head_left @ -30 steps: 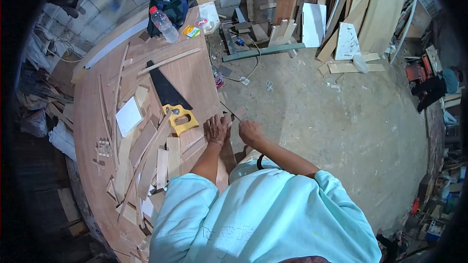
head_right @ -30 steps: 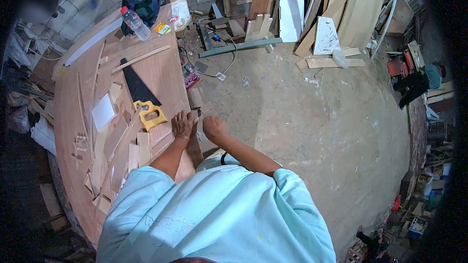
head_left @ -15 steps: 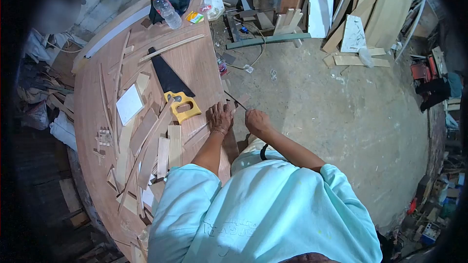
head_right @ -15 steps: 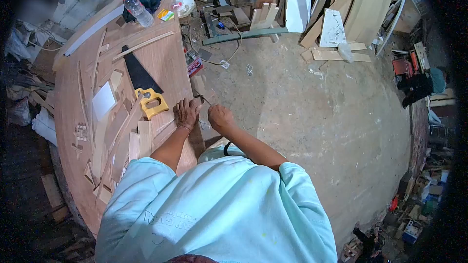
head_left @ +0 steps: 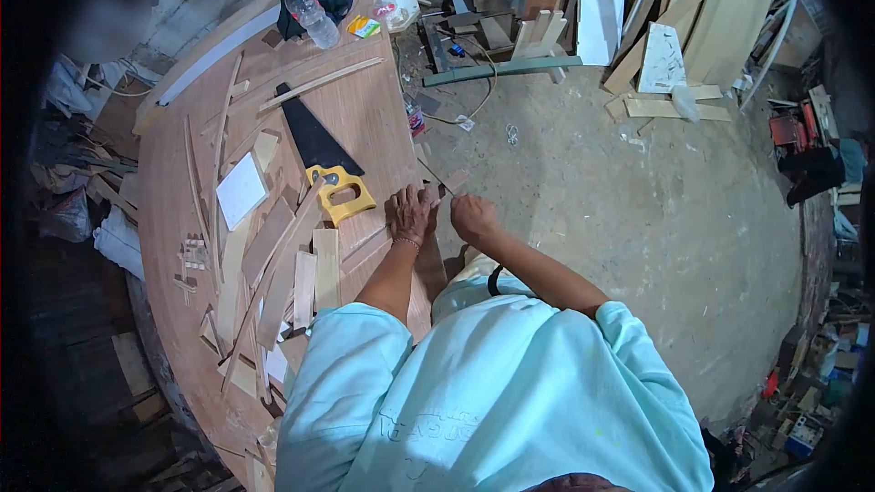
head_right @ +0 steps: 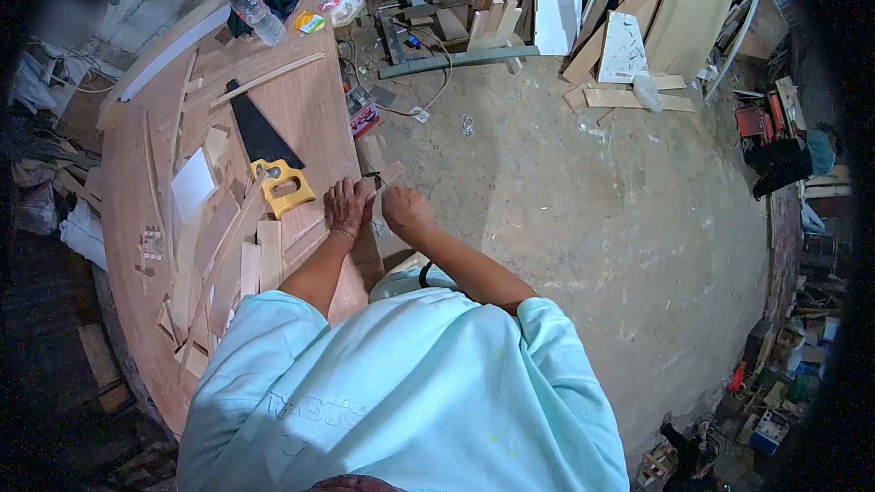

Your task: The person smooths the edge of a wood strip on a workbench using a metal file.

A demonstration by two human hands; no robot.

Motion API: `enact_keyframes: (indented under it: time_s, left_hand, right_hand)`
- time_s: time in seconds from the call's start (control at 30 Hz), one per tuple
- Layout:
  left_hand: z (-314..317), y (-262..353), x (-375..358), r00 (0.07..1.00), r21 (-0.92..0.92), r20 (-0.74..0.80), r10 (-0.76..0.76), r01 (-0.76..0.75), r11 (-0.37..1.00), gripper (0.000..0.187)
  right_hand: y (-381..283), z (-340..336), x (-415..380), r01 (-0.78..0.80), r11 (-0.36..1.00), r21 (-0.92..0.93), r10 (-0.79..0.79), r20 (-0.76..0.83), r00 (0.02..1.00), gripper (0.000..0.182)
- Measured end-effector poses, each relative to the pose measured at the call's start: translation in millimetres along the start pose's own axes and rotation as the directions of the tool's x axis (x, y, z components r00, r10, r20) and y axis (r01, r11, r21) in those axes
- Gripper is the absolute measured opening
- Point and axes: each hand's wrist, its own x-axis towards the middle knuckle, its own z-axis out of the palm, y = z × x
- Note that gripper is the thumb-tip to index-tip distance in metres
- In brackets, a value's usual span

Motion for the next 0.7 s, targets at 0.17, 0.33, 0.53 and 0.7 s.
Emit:
enact_keyframes:
  time_s: [0.17,0.33,0.53,0.7]
  left_hand:
    - [-2.1,3.0,-2.0,1.000,0.034,-0.011,0.011,-0.011,0.999,0.028]
    - [-10.7,4.7,-4.3,1.000,0.019,0.000,0.023,-0.023,1.000,0.032]
    - [-2.5,3.5,-2.5,0.997,0.014,-0.068,0.032,-0.032,0.999,0.032]
    - [-14.5,6.1,-2.9,0.999,0.045,0.029,0.014,-0.015,0.999,0.035]
  right_hand:
    - [7.4,19.8,-5.5,0.046,0.997,-0.065,-0.050,-0.056,0.997,0.013]
    - [3.1,-16.0,-30.3,-0.044,0.999,-0.018,0.044,-0.016,0.999,0.014]
    - [12.7,15.9,-9.0,0.070,0.998,0.006,-0.068,-0.139,0.988,0.012]
    - [3.5,-14.2,-35.5,0.088,0.995,-0.049,-0.091,-0.079,0.993,0.013]
